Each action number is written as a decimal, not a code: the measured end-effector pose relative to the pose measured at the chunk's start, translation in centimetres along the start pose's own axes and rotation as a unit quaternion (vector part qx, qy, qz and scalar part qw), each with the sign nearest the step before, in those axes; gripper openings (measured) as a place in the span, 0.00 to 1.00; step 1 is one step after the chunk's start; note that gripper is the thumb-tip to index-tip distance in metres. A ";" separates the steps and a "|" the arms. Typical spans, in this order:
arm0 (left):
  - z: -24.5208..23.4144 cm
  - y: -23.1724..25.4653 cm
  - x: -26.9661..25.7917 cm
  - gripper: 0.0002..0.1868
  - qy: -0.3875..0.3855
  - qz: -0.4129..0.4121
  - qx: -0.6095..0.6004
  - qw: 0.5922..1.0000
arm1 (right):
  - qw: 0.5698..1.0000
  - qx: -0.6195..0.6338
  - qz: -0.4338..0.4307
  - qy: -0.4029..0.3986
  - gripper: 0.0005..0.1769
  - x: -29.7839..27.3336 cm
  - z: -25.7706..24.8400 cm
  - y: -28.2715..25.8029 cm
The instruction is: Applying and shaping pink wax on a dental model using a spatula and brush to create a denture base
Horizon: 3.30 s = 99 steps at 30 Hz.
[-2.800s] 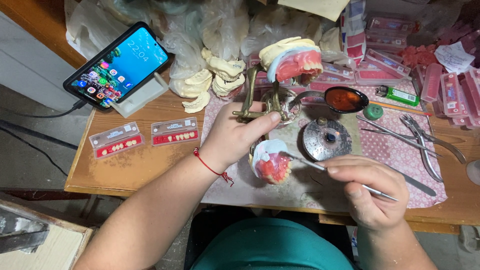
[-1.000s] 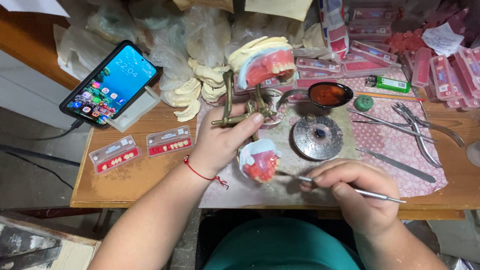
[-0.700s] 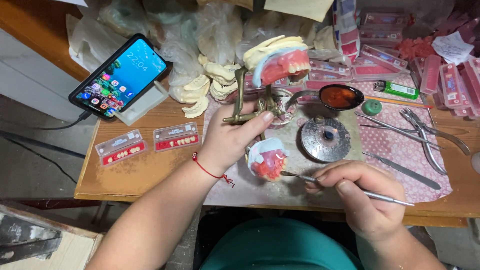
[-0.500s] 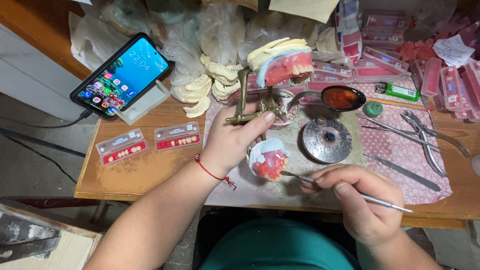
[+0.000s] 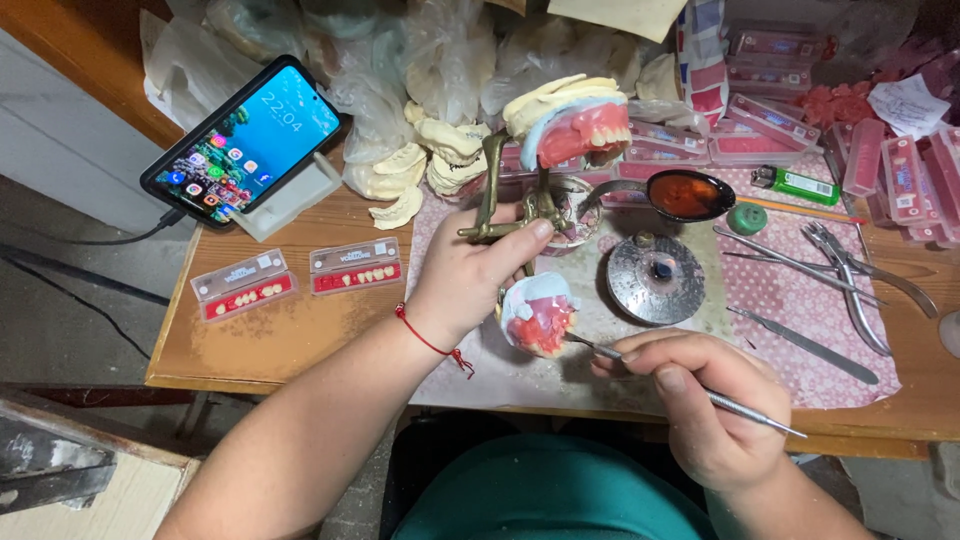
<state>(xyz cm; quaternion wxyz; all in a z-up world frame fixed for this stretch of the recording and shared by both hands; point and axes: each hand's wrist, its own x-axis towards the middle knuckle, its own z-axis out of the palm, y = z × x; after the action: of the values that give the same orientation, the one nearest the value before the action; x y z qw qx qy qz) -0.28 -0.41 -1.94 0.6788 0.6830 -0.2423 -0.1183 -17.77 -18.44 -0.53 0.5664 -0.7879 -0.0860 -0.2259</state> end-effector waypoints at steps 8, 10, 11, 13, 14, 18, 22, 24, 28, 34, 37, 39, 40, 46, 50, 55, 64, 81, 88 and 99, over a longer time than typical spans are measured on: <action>-0.1 0.2 0.2 0.13 0.012 -0.012 0.028 0.999 | 1.000 -0.001 -0.016 -0.007 0.14 -0.4 0.1 0.7; -0.1 0.3 0.2 0.13 0.013 -0.009 0.026 1.000 | 1.000 -0.009 -0.021 -0.007 0.14 -0.4 0.2 0.8; -0.2 0.3 0.2 0.14 0.008 -0.009 0.023 1.000 | 1.000 -0.015 -0.022 -0.009 0.13 -0.5 0.2 0.9; -0.2 0.3 0.2 0.15 0.004 -0.009 0.019 1.000 | 0.999 -0.020 -0.022 -0.011 0.13 -0.7 0.1 1.0; -0.2 0.3 0.2 0.14 0.006 -0.011 0.018 1.000 | 0.998 -0.053 -0.027 -0.009 0.14 -0.7 0.1 1.0; -0.2 0.0 0.3 0.14 0.009 -0.008 0.023 1.000 | 0.995 -0.092 -0.038 -0.013 0.15 -0.7 0.1 1.4; 0.0 0.3 0.1 0.14 -0.011 -0.009 0.080 0.997 | 0.992 -0.108 -0.057 -0.039 0.14 -0.6 0.2 1.4; -0.4 0.1 0.3 0.21 -0.025 -0.058 0.095 0.993 | 0.999 -0.028 -0.033 0.027 0.15 -1.0 0.0 1.2; -0.8 -0.1 1.0 0.21 0.006 -0.033 0.067 0.997 | 0.995 0.077 -0.015 0.064 0.13 -0.7 -0.5 1.6; -0.3 -0.5 0.7 0.16 0.001 0.009 0.012 1.000 | 0.955 0.282 0.074 0.047 0.13 -1.0 -0.4 2.5; -0.1 -0.5 0.5 0.13 0.005 0.009 -0.007 1.000 | 0.956 0.280 0.075 0.045 0.13 -1.2 0.1 2.9; -0.1 -0.4 0.4 0.12 0.000 0.008 -0.036 0.999 | 0.969 0.238 0.051 0.039 0.13 -1.2 0.2 3.0; -0.1 -0.4 0.4 0.12 0.001 0.008 -0.036 0.999 | 0.969 0.238 0.050 0.039 0.13 -1.2 0.3 3.0; 0.1 -0.9 0.4 0.15 -0.014 -0.007 -0.007 1.000 | 0.987 0.161 0.005 0.004 0.13 -0.8 0.7 2.6; -0.1 -0.8 0.4 0.18 -0.020 0.017 0.023 0.999 | 0.991 0.135 -0.010 -0.003 0.14 -0.7 0.6 2.6; -0.1 -0.6 0.4 0.20 -0.024 0.012 0.037 0.999 | 0.993 0.113 -0.029 -0.015 0.14 -0.6 0.4 2.4; -0.1 -0.6 0.3 0.16 -0.031 0.019 0.021 0.999 | 0.984 0.176 -0.018 0.037 0.13 -0.7 -0.5 2.6; -0.1 -0.6 0.3 0.15 -0.028 0.016 0.022 0.999 | 0.994 0.107 -0.018 0.029 0.15 -0.7 -0.5 2.4; -0.3 0.4 0.1 0.14 -0.025 0.006 0.019 0.999 | 0.951 0.262 -0.026 0.162 0.13 0.1 -3.6 5.3; -0.3 1.1 0.0 0.15 -0.003 0.050 0.035 0.998 | 0.977 0.062 0.160 0.122 0.11 -1.0 -12.1 7.3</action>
<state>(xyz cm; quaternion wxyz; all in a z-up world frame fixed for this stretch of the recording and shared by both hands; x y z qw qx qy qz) -0.34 -0.14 -0.84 0.6586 0.6932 -0.2824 -0.0774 -18.92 -32.13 -4.09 0.6494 -0.7210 0.0976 -0.2211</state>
